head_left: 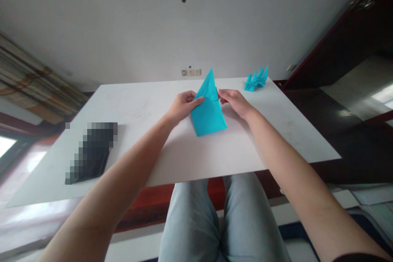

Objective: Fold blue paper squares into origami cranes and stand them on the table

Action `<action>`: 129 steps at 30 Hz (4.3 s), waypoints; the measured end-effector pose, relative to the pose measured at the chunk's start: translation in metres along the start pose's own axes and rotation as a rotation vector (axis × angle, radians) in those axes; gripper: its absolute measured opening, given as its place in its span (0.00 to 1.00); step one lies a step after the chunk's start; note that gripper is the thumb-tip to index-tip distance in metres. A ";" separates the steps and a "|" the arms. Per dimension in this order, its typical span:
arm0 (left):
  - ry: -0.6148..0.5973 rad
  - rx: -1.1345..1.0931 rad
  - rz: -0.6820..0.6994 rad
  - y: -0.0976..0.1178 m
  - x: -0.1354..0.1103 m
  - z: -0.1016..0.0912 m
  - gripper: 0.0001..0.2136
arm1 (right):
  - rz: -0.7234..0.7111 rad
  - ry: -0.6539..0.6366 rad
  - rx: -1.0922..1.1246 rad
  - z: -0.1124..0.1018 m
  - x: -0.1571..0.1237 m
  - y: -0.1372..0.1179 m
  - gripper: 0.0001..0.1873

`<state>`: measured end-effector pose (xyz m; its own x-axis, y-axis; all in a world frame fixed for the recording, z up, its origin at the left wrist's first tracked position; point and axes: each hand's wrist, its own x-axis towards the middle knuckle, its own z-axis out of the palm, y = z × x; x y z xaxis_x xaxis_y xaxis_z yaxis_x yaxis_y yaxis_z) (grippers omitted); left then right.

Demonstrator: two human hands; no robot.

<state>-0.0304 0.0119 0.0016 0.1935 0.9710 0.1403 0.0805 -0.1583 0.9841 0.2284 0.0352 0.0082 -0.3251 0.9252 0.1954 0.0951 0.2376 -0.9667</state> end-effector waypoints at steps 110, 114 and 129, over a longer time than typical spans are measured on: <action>0.398 -0.010 0.175 0.009 0.012 -0.022 0.19 | -0.085 0.198 -0.162 -0.004 0.006 -0.001 0.42; 0.440 -0.011 0.185 0.006 0.016 -0.025 0.19 | -0.090 0.236 -0.134 -0.007 0.009 0.000 0.44; 0.317 -0.267 -0.035 -0.004 0.012 -0.006 0.19 | -0.063 -0.193 -0.023 0.037 -0.004 -0.002 0.37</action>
<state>-0.0341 0.0251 0.0002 -0.1194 0.9886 0.0918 -0.1829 -0.1128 0.9766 0.1949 0.0206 0.0035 -0.5056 0.8348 0.2178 0.0898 0.3019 -0.9491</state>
